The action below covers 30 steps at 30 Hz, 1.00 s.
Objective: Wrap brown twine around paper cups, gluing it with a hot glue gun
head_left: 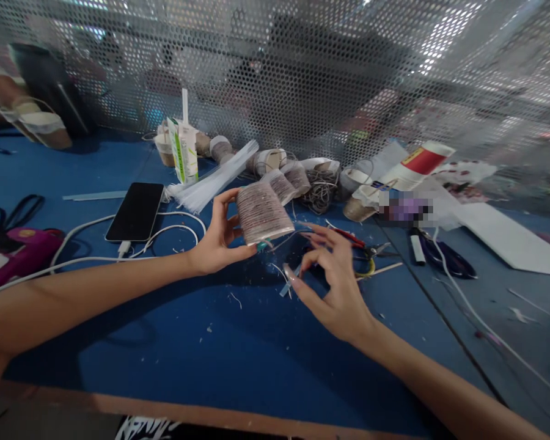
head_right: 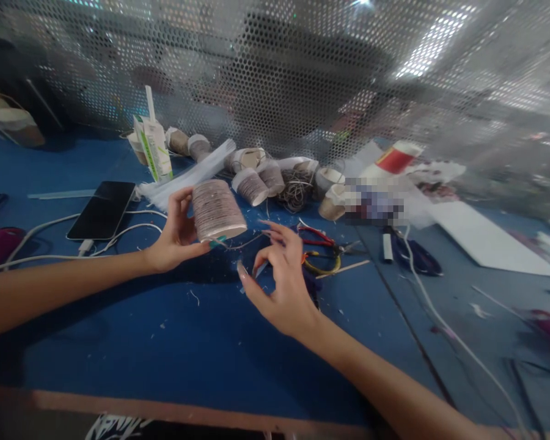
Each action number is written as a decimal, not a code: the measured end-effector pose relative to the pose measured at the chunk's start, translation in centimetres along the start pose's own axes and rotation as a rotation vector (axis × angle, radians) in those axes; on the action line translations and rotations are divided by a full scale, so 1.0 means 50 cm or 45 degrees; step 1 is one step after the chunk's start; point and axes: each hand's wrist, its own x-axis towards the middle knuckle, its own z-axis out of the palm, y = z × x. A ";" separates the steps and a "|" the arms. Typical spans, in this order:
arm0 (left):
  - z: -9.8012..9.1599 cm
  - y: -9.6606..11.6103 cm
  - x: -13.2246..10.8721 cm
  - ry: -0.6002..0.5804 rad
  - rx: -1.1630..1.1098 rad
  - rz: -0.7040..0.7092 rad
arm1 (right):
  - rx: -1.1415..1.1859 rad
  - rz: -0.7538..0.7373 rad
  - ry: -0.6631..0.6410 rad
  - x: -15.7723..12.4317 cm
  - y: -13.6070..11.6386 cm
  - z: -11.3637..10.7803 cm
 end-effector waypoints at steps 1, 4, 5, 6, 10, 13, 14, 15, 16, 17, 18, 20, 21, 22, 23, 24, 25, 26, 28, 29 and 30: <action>0.001 0.000 0.000 0.007 -0.006 0.010 | 0.104 0.021 -0.110 0.006 0.002 0.002; 0.001 0.001 0.002 0.019 -0.021 0.021 | 0.451 0.079 -0.325 0.022 0.010 0.012; 0.001 0.002 0.002 0.016 -0.023 0.016 | 0.562 0.090 -0.347 0.024 0.013 0.016; 0.001 0.002 0.002 0.010 -0.023 0.015 | 0.679 0.098 -0.357 0.026 0.016 0.021; -0.001 0.006 0.003 -0.017 0.012 -0.050 | 1.183 0.147 -0.343 0.022 0.022 0.029; -0.002 0.009 0.003 -0.072 0.038 -0.106 | 1.324 0.207 -0.297 0.016 0.019 0.021; -0.002 0.010 0.003 -0.099 0.042 -0.118 | 1.331 0.224 -0.276 0.014 0.017 0.016; -0.002 0.011 0.003 -0.125 0.044 -0.129 | 1.330 0.231 -0.254 0.012 0.014 0.012; -0.002 0.013 0.003 -0.146 0.049 -0.142 | 1.322 0.237 -0.226 0.011 0.012 0.007; -0.002 0.014 0.003 -0.162 0.057 -0.157 | 1.307 0.236 -0.194 0.011 0.009 0.003; -0.002 0.016 0.003 -0.172 0.068 -0.173 | 1.285 0.231 -0.161 0.010 0.007 -0.001; -0.002 0.020 0.003 -0.186 0.101 -0.206 | 1.224 0.212 -0.094 0.011 0.003 -0.006; -0.002 0.022 0.003 -0.195 0.119 -0.220 | 1.189 0.200 -0.063 0.012 0.003 -0.007; -0.002 0.024 0.003 -0.205 0.137 -0.230 | 1.149 0.192 -0.031 0.013 0.002 -0.009; -0.002 0.026 0.004 -0.218 0.152 -0.234 | 1.106 0.189 0.001 0.014 0.002 -0.009; -0.002 0.028 0.004 -0.233 0.166 -0.235 | 1.061 0.193 0.033 0.016 0.002 -0.010; -0.003 0.029 0.004 -0.248 0.180 -0.234 | 1.017 0.199 0.062 0.017 0.003 -0.010; -0.003 0.030 0.005 -0.262 0.192 -0.232 | 0.979 0.202 0.088 0.018 0.004 -0.009; -0.005 0.030 0.005 -0.278 0.210 -0.226 | 0.924 0.201 0.127 0.020 0.006 -0.008; -0.005 0.030 0.005 -0.283 0.213 -0.223 | 0.907 0.198 0.139 0.021 0.006 -0.007; -0.006 0.029 0.005 -0.288 0.213 -0.220 | 0.891 0.196 0.148 0.021 0.007 -0.006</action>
